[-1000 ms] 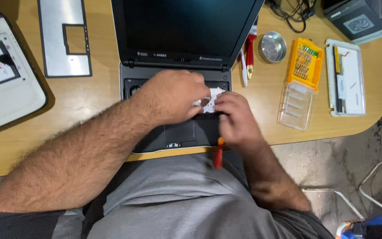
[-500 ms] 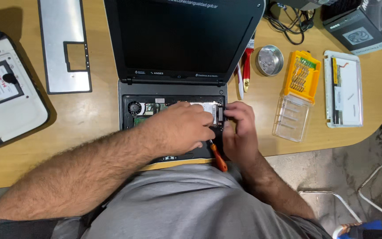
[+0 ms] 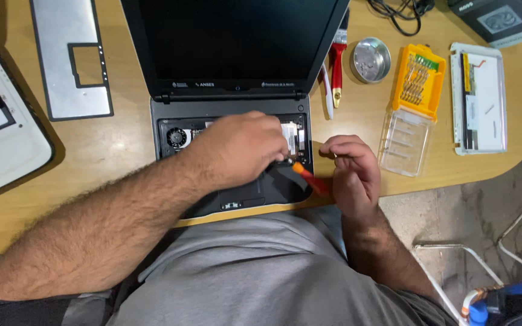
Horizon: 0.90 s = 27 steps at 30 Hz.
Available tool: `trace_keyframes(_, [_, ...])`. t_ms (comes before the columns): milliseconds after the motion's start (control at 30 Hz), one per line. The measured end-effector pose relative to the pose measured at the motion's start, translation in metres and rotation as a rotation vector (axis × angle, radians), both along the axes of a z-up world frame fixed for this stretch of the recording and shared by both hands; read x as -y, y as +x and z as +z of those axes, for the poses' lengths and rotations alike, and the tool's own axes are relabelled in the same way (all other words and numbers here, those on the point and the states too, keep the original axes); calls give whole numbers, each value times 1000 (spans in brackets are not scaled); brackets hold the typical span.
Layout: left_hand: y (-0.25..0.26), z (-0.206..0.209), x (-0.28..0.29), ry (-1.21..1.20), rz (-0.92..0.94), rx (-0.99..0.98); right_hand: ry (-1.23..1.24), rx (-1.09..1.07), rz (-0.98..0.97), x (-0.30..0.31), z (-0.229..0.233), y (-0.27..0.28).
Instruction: The person removes the keyboard from a laptop, then uses a screwdriver to remove screws and detach the hard drive. They also remove a RAM module and disconnect a cable before placing the components on the table.
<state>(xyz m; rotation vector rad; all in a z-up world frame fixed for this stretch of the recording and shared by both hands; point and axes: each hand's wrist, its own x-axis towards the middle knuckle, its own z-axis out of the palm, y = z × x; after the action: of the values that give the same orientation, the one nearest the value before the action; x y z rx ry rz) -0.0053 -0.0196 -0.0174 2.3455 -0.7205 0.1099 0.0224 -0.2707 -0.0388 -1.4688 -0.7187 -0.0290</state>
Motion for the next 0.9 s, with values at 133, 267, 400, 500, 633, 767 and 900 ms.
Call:
trace_keyframes(133, [0,9,-5,-80,44,3,-168,64,205,15,-11,3])
trace_keyframes(267, [1,6,-5,-98,59,58,-294,113,24,11,-12,-6])
trace_keyframes(400, [0,3,-6,-207,59,34,129,135,-27,13,-24,-4])
trace_keyframes(500, [0,1,-7,-240,52,37,275,106,-37,16,-16,6])
trace_keyframes(633, [2,-1,-7,-219,57,59,245,148,-71,23,-19,22])
trace_keyframes(767, [0,0,-6,-266,64,29,290,129,11,11,-21,12])
trace_keyframes(900, [-3,7,-6,-308,59,21,291,130,23,-4,-10,3])
